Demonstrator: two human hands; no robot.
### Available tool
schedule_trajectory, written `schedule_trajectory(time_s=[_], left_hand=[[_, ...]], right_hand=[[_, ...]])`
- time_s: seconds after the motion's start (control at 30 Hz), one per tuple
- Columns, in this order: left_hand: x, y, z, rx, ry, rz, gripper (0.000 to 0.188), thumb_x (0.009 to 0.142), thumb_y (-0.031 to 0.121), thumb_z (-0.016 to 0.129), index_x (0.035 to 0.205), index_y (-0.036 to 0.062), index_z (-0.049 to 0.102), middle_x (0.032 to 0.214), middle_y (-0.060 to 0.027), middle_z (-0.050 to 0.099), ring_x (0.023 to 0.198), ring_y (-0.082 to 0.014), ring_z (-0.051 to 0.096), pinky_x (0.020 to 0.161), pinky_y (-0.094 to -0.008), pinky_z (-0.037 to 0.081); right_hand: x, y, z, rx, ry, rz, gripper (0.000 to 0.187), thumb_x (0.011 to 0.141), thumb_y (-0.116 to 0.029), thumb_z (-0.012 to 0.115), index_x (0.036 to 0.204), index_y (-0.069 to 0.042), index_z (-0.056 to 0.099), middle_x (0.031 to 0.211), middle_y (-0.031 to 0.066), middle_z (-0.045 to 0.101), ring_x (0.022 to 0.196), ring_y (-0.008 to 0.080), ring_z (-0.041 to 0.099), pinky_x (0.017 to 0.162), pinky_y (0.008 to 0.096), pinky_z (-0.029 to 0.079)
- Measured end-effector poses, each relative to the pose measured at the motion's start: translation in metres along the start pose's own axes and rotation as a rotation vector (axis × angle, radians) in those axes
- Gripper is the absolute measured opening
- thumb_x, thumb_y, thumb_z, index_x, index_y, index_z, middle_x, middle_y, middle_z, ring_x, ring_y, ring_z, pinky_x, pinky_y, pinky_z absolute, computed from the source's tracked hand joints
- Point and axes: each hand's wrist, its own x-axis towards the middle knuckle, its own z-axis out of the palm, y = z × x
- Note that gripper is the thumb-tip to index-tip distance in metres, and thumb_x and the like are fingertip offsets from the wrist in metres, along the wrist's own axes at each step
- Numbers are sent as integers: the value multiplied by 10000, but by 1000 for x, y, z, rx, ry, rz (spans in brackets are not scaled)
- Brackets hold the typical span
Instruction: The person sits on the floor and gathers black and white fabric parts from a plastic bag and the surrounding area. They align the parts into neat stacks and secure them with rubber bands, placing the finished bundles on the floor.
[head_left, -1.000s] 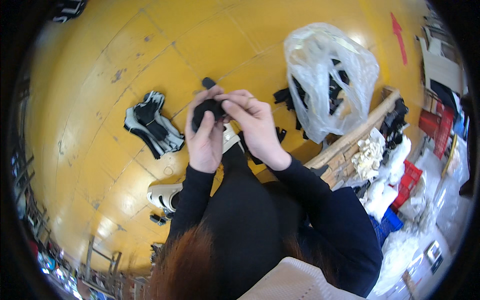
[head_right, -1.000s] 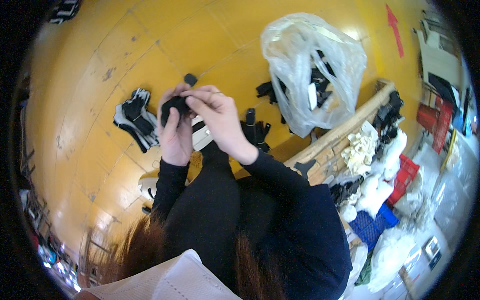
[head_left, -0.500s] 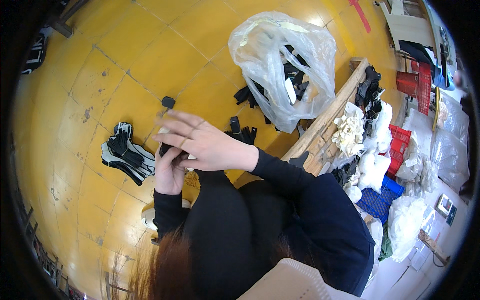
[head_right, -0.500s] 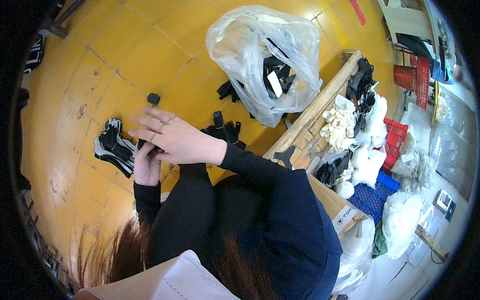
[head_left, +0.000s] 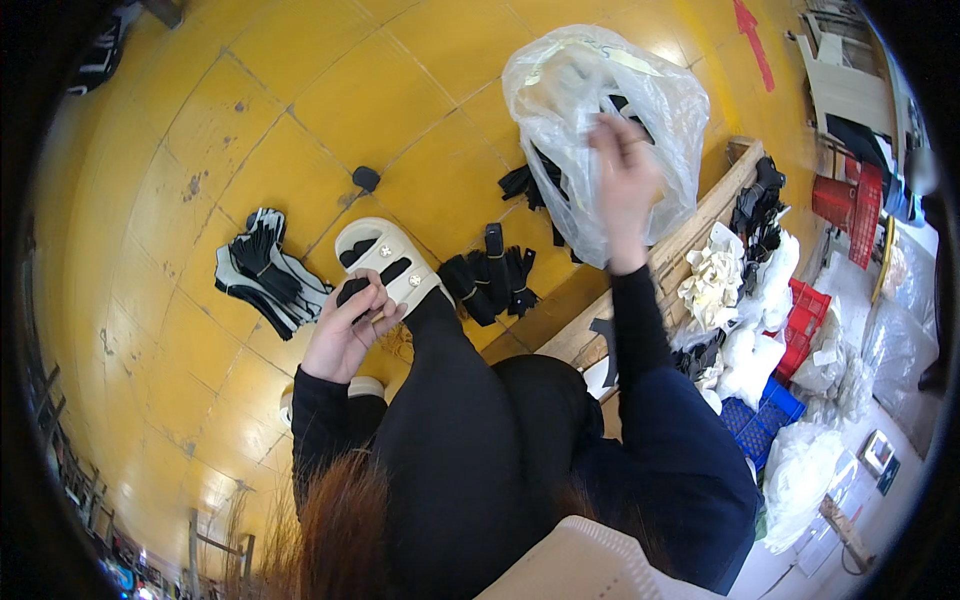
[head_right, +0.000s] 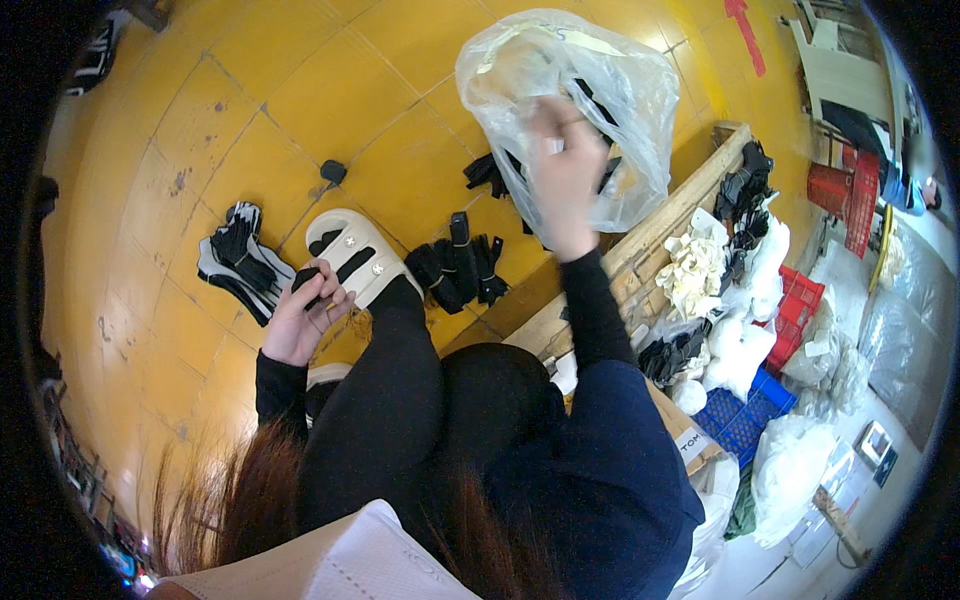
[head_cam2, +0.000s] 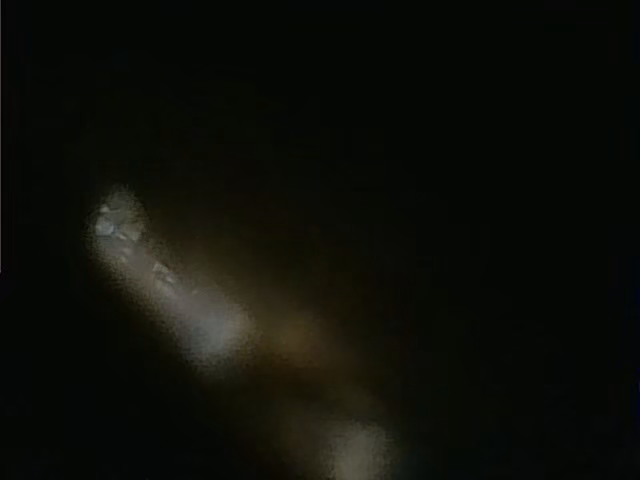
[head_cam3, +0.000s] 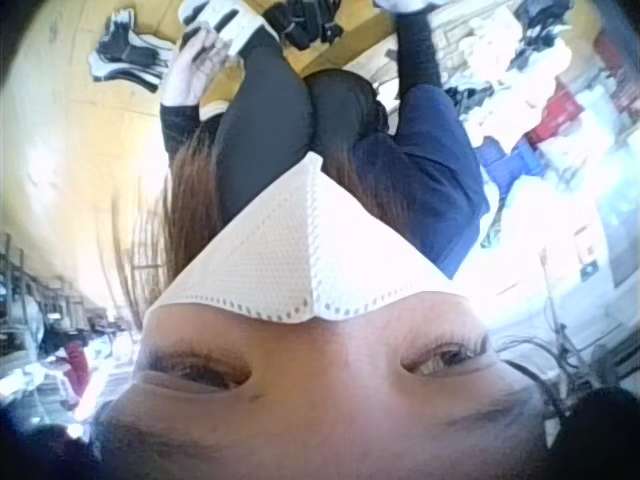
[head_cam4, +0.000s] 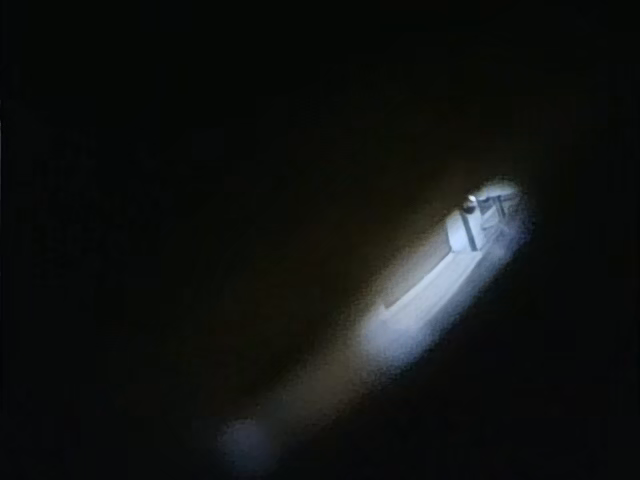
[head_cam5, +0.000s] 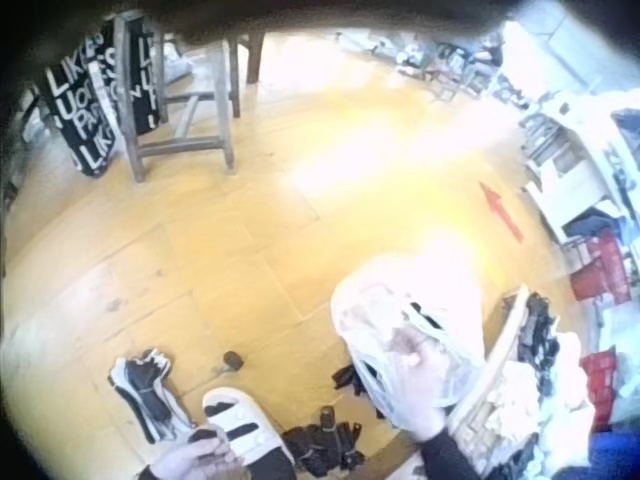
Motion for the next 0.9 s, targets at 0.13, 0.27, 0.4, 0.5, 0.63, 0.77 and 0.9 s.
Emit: schedule_trajectory(time_s=[0.13, 0.27, 0.4, 0.5, 0.63, 0.77, 0.9], left_hand=[[0, 4, 10, -20, -50, -12, 333, 981, 269, 477, 1157, -13, 457, 841, -27, 472, 840, -157, 544, 980, -386, 465], [-5, 0, 7, -20, -49, -25, 315, 1019, 291, 378, 1058, -1, 489, 807, -28, 470, 787, -167, 562, 956, -394, 491], [-5, -4, 7, -22, -27, -95, 284, 1018, 290, 383, 987, 28, 489, 862, -46, 507, 851, -180, 576, 943, -395, 500], [-5, -8, 15, -71, 43, -118, 267, 1013, 282, 397, 990, 34, 492, 915, -60, 533, 859, -178, 572, 947, -397, 497], [-2, -12, 22, -35, 87, -175, 271, 999, 270, 448, 1014, 17, 544, 873, -48, 579, 805, -142, 601, 831, -328, 537], [0, -18, 11, 70, -12, -215, 314, 1008, 303, 414, 1170, 47, 496, 839, -22, 549, 758, -115, 556, 707, -268, 507], [-2, -22, 27, 30, 23, -192, 313, 1013, 300, 410, 1220, 74, 478, 893, -46, 555, 768, -111, 566, 746, -264, 528]], right_hand=[[54, 190, -68, -461, -428, 231, 270, 827, -79, 536, 1057, -5, 656, 835, 143, 688, 772, 227, 645, 722, 337, 483], [82, 245, -80, -502, -564, 315, 415, 853, -155, 556, 1246, -22, 563, 1199, 124, 600, 1051, 216, 562, 891, 317, 440], [128, 253, -108, -988, -332, 179, 385, 907, -273, 505, 1214, -58, 593, 1141, 158, 633, 1064, 263, 567, 937, 357, 415], [123, 204, -81, -816, -288, 351, 422, 937, -342, 441, 1210, -55, 589, 1141, 180, 624, 1061, 280, 564, 941, 368, 410], [91, 158, -26, 85, -681, 713, 571, 953, -361, 470, 1406, -25, 381, 1399, 133, 444, 1237, 253, 434, 1044, 336, 326], [47, 141, 72, 131, -568, 444, 673, 963, -403, 454, 1446, 24, 261, 1513, 197, 244, 1380, 315, 275, 1113, 326, 247], [44, 125, 113, -205, -390, 475, 672, 939, -408, 462, 1432, 13, 284, 1487, 255, 249, 1387, 343, 259, 1119, 340, 241]])
